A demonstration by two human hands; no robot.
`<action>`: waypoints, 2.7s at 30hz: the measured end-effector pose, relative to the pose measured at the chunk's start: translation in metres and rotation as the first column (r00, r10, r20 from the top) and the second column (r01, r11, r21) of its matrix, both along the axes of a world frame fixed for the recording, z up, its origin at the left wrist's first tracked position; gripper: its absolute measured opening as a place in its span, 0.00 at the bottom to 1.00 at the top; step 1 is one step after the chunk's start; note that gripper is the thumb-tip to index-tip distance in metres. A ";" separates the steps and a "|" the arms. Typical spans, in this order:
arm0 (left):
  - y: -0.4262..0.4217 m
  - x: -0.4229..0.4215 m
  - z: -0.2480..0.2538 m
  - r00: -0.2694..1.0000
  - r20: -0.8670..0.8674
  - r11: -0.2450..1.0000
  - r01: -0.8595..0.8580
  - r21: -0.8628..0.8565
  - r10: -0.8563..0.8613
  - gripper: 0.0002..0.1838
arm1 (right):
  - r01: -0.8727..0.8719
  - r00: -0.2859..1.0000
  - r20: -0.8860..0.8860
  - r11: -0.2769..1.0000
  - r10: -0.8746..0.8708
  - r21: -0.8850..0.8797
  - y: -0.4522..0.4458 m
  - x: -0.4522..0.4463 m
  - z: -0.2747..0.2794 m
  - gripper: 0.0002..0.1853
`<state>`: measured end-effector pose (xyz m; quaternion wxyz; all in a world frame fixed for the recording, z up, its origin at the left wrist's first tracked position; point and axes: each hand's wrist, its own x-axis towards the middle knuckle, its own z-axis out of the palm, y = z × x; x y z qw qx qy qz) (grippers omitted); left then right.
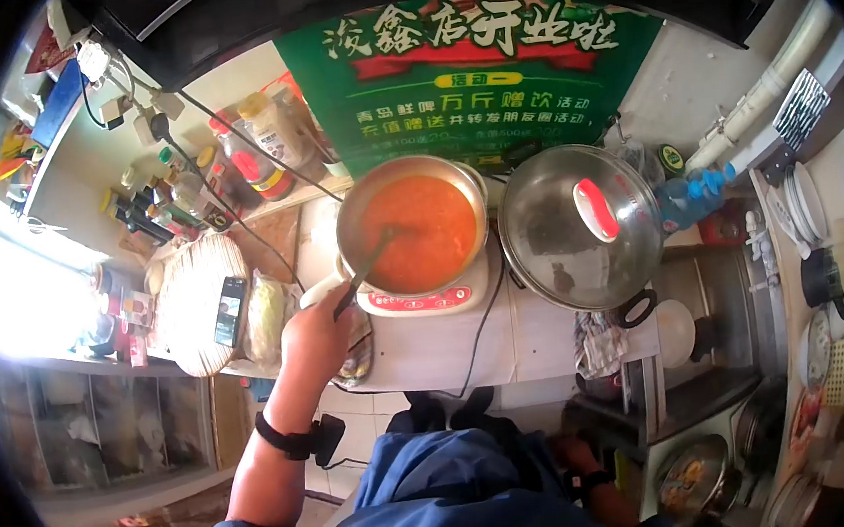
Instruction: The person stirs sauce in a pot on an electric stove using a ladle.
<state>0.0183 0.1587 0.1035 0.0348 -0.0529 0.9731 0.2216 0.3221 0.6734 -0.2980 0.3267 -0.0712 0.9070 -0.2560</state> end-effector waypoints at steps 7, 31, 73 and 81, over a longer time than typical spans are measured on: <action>0.008 -0.020 -0.017 0.999 0.045 0.999 -0.011 -0.040 0.013 0.21 | 0.015 0.998 -0.057 1.000 -0.013 0.022 0.012 0.016 -0.032 0.03; -0.012 0.005 -0.006 0.997 0.067 0.992 -0.034 -0.119 0.043 0.20 | -0.114 0.991 0.080 0.989 0.106 0.093 0.006 -0.012 -0.005 0.16; -0.028 0.017 -0.020 0.969 0.160 0.844 0.078 0.531 -0.190 0.27 | 0.754 0.655 0.450 0.565 -0.607 -0.336 -0.109 -0.131 0.210 0.15; -0.012 0.012 -0.027 0.877 0.284 0.545 -0.030 0.838 -0.388 0.32 | 0.256 0.950 -0.003 0.786 -0.311 -0.563 -0.304 -0.250 0.368 0.41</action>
